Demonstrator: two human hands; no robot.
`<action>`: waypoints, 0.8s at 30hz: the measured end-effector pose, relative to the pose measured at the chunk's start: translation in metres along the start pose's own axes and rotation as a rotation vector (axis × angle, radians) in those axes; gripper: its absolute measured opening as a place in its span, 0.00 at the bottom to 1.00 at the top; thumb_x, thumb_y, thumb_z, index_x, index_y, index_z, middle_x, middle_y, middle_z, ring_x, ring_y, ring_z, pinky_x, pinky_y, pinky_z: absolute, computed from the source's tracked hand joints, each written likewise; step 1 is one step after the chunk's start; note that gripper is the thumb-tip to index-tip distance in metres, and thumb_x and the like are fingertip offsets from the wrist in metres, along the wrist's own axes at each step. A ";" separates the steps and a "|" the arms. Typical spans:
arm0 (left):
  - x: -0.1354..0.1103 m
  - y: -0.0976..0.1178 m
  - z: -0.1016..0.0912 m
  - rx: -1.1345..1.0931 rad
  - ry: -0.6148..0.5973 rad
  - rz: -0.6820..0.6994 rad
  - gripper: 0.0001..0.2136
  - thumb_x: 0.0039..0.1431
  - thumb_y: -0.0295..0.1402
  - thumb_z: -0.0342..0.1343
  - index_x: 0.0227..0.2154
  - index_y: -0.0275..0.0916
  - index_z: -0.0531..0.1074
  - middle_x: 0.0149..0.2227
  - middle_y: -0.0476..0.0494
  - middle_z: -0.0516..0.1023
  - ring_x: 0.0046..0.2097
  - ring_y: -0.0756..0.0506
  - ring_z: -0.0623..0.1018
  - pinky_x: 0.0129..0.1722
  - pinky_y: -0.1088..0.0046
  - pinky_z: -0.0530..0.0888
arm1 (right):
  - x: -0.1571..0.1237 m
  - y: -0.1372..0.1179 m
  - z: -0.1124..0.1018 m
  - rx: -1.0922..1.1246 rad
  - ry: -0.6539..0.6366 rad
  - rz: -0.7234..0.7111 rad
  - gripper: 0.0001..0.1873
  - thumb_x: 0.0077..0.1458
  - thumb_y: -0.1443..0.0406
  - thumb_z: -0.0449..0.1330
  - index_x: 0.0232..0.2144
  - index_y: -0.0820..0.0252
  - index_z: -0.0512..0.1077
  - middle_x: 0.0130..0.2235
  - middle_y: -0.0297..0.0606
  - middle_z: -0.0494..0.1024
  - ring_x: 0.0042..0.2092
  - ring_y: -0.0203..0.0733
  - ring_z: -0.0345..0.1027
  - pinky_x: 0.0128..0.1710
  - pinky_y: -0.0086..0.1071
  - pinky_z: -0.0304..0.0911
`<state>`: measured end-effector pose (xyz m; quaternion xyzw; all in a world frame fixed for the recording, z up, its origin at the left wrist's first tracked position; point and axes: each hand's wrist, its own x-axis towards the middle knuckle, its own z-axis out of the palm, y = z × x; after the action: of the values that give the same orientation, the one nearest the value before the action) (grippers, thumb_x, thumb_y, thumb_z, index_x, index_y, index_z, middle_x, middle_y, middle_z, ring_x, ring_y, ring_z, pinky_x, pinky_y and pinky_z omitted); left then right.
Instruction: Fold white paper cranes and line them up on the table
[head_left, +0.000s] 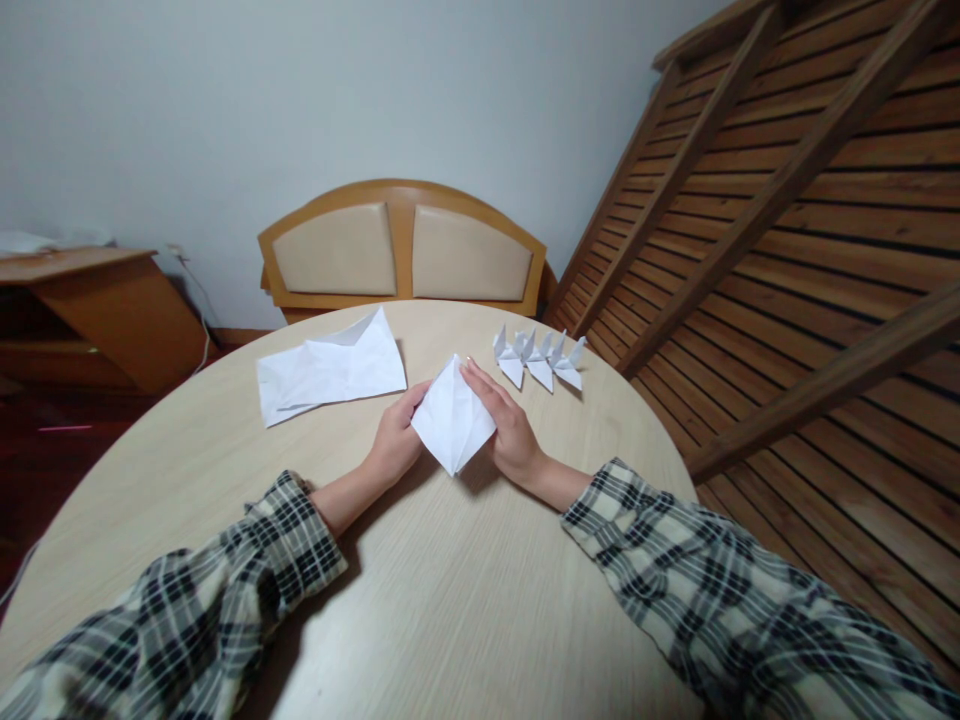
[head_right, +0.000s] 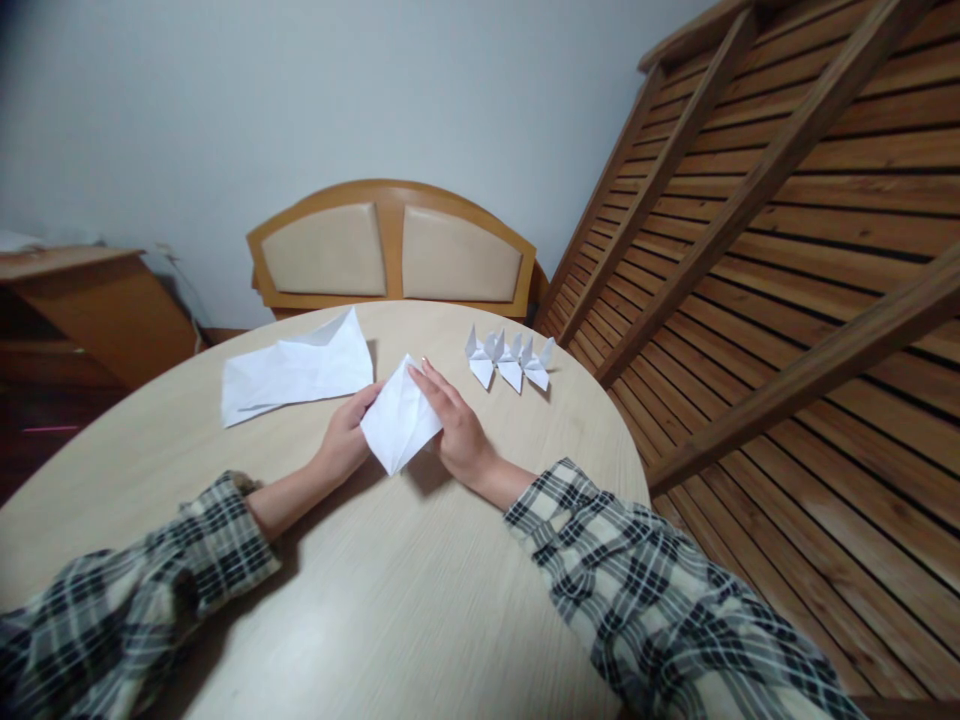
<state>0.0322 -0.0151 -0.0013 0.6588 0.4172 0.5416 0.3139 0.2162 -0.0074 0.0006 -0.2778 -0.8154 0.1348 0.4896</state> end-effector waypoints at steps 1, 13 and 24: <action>0.001 -0.002 0.000 -0.034 -0.005 -0.015 0.18 0.52 0.34 0.56 0.47 0.36 0.74 0.47 0.40 0.81 0.47 0.40 0.78 0.50 0.61 0.73 | 0.000 0.002 0.000 0.018 0.018 0.002 0.31 0.64 0.70 0.51 0.66 0.42 0.57 0.68 0.35 0.61 0.68 0.45 0.55 0.68 0.51 0.53; 0.005 -0.003 -0.010 -0.330 -0.332 -0.205 0.36 0.48 0.33 0.57 0.63 0.40 0.61 0.60 0.36 0.71 0.58 0.36 0.73 0.56 0.57 0.72 | 0.003 0.021 -0.003 0.137 0.157 0.156 0.23 0.57 0.72 0.53 0.53 0.49 0.73 0.55 0.38 0.77 0.57 0.46 0.69 0.59 0.49 0.63; 0.015 -0.011 -0.007 -0.599 -0.170 -0.637 0.23 0.64 0.52 0.48 0.36 0.34 0.75 0.36 0.35 0.81 0.34 0.42 0.80 0.33 0.66 0.77 | 0.001 0.033 -0.001 0.371 0.001 0.290 0.15 0.58 0.52 0.59 0.39 0.56 0.75 0.43 0.43 0.81 0.47 0.50 0.73 0.47 0.47 0.70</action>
<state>0.0238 0.0031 -0.0022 0.4198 0.3968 0.4586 0.6753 0.2269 0.0199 -0.0145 -0.2970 -0.7281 0.3513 0.5083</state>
